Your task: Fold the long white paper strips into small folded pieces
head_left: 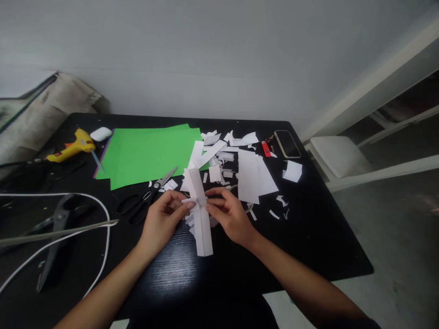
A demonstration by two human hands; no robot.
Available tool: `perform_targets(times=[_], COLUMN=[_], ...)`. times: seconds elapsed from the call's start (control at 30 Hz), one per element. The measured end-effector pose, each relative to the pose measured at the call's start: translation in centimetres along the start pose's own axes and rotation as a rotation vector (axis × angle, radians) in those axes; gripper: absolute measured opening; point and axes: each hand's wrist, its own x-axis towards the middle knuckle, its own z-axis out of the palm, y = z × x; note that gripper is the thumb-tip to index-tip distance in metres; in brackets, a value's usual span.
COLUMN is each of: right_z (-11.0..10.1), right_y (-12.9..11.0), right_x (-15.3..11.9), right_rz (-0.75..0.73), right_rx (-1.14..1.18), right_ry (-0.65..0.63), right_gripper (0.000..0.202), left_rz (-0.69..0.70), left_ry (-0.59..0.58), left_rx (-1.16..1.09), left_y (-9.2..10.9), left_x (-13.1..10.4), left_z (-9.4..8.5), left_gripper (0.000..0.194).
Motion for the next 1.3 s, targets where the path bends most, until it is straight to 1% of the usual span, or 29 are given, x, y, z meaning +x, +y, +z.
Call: perform_targets(times=[0.13,0.23,0.4,0.47,0.53,0.7,0.83,1.0,1.13,1.3], right_z=[-0.1,-0.1,-0.2,-0.2,-0.1,0.0,-0.1,-0.2,-0.3,-0.3], right_y=[-0.1,-0.2,-0.3,-0.3,-0.2,-0.2,-0.3,-0.1,0.1,-0.1], right_x=[0.2,0.3,0.3,0.3,0.3,0.1,0.1,0.1,0.1,0.1], right_rz=[0.023,0.054,0.098,0.102,0.101,0.091,0.09,0.07,0.055,0.032], right_rx=[0.083,0.104,0.106,0.1,0.094,0.112,0.143,0.115,0.086,0.044], right_ry=[-0.036,-0.047,0.024,0.029,0.001,-0.09,-0.121,-0.155,-0.167,-0.17], right_gripper=[0.035,0.033,0.026,0.026,0.025,0.023,0.025,0.029,0.027,0.026], left_rz=[-0.022,-0.026,-0.013,-0.004,0.006,0.036,0.043,0.023,0.022,0.018], left_ry=[-0.025,-0.02,-0.004,-0.009,-0.005,0.043,0.055,0.041,0.037,0.04], left_rx=[-0.042,-0.092,-0.146,-0.157,-0.139,0.007,0.053,-0.037,-0.113,-0.109], left_y=[0.2,0.1,0.0,-0.1,-0.2,-0.9,-1.1,-0.6,-0.3,-0.3], left_x=[0.0,-0.1,-0.4,-0.5,-0.5,-0.6,-0.5,-0.5,-0.4,-0.4], left_z=[0.1,0.2,0.2,0.3,0.3,0.3,0.2,0.4,0.7,0.6], left_gripper=[0.023,0.023,0.025,0.026,0.026,0.029,0.03,0.033,0.034,0.037])
